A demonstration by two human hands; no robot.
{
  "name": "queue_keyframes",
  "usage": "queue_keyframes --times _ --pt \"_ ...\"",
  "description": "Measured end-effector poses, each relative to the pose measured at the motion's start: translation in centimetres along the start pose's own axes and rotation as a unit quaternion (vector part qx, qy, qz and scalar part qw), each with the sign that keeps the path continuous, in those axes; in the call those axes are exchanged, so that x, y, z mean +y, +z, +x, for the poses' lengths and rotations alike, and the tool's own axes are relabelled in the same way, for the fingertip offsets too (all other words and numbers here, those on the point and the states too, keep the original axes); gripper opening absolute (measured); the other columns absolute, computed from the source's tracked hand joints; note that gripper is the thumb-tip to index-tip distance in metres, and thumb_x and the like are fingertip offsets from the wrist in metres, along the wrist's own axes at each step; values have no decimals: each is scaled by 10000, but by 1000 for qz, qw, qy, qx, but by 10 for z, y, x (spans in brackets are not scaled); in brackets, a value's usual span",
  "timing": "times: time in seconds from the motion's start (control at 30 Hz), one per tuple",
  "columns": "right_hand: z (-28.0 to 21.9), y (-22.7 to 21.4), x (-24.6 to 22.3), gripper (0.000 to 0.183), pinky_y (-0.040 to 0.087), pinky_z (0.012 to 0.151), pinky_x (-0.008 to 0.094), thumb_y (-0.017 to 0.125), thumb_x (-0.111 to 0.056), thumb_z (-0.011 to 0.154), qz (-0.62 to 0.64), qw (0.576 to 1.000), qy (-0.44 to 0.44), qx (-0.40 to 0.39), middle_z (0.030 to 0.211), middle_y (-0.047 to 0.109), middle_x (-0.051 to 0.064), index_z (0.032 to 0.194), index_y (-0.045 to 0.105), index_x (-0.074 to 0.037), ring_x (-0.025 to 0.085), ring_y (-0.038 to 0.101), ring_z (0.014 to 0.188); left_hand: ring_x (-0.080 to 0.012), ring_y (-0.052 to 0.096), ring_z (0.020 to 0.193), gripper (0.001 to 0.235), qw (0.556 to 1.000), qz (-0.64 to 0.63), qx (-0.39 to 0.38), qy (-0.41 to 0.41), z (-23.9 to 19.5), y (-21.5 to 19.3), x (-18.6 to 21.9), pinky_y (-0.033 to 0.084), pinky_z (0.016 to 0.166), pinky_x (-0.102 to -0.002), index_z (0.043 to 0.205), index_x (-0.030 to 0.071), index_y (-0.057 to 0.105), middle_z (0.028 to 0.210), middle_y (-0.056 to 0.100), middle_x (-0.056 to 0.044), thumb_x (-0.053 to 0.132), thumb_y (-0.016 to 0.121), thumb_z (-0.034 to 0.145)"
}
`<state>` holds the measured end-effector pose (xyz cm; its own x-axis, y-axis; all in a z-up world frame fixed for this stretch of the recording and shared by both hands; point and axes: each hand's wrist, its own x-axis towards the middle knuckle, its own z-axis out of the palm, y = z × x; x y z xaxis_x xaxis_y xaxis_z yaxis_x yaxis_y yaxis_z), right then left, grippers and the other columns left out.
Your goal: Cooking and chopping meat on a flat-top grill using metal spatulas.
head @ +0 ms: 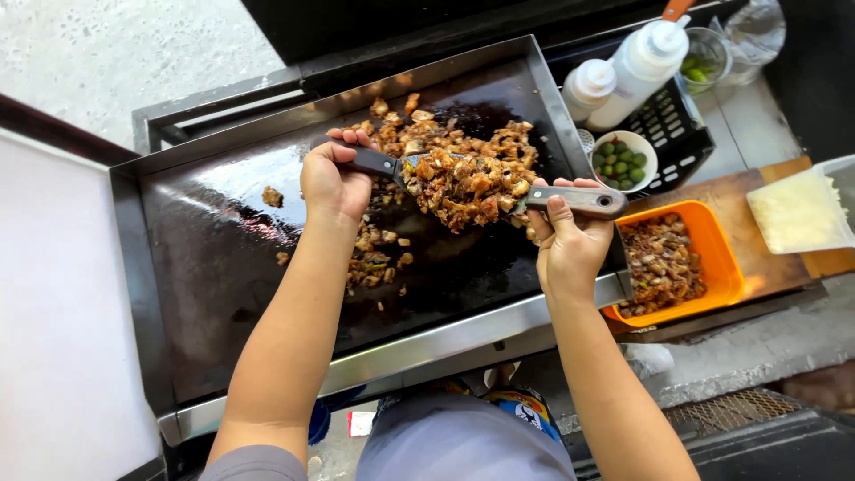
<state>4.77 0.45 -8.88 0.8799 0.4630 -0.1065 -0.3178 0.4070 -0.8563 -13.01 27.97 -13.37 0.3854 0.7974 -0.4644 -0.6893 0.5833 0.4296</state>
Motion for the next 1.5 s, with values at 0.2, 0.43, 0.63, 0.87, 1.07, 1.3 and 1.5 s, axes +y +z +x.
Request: queue_keyframes --times 0.2,0.43,0.63,0.87,1.07,1.3,1.5 --pt "3 -15 -18 287 681 893 419 611 -20 1031 0 1000 -14 25 1213 633 77 1226 452 -158 349 694 1195 -255 694 869 417 1000 13 -6 -10 -23 35 -24 512 926 -497 919 110 578 780 633 -25 -119 448 596" --pt "6 -35 -40 297 672 903 449 619 -12 1025 2 998 -32 45 1199 630 89 1226 463 -164 362 688 1206 -270 699 872 404 999 21 -18 -16 -21 54 -53 524 916 -505 914 85 582 771 630 -50 -138 442 607" --pt "12 -70 -62 302 670 918 465 620 -5 1027 24 995 -64 78 1215 623 100 1232 459 -156 379 681 1216 -244 704 862 416 996 72 -47 -37 -42 105 -91 529 904 -482 921 105 573 779 631 -24 -129 451 599" --pt "8 -149 -104 321 695 901 456 640 15 1013 24 977 -114 178 1211 643 92 1223 485 -173 348 717 1180 -226 679 789 404 983 124 -96 -92 -62 164 -204 531 828 -434 875 104 557 746 594 -9 -138 455 569" --pt "-9 -209 -112 332 685 883 452 637 21 1013 -76 948 -163 263 1225 619 101 1219 459 -169 324 718 1152 -297 637 703 386 965 192 -148 -97 -83 174 -333 525 737 -419 812 22 568 683 577 -125 -192 442 517" --pt "-9 -251 -88 453 637 788 428 886 -80 834 -334 870 -263 250 1056 706 153 1142 556 -40 333 738 1021 -193 679 753 302 770 570 -285 39 -142 176 -390 526 760 -282 769 186 686 712 715 -20 -31 540 618" --pt "-11 -244 -126 504 613 797 363 967 -197 759 -392 834 -295 251 998 757 127 1111 636 -54 301 751 981 -200 711 789 303 678 628 -371 90 -170 187 -379 549 780 -309 807 250 689 750 733 34 -10 541 756"
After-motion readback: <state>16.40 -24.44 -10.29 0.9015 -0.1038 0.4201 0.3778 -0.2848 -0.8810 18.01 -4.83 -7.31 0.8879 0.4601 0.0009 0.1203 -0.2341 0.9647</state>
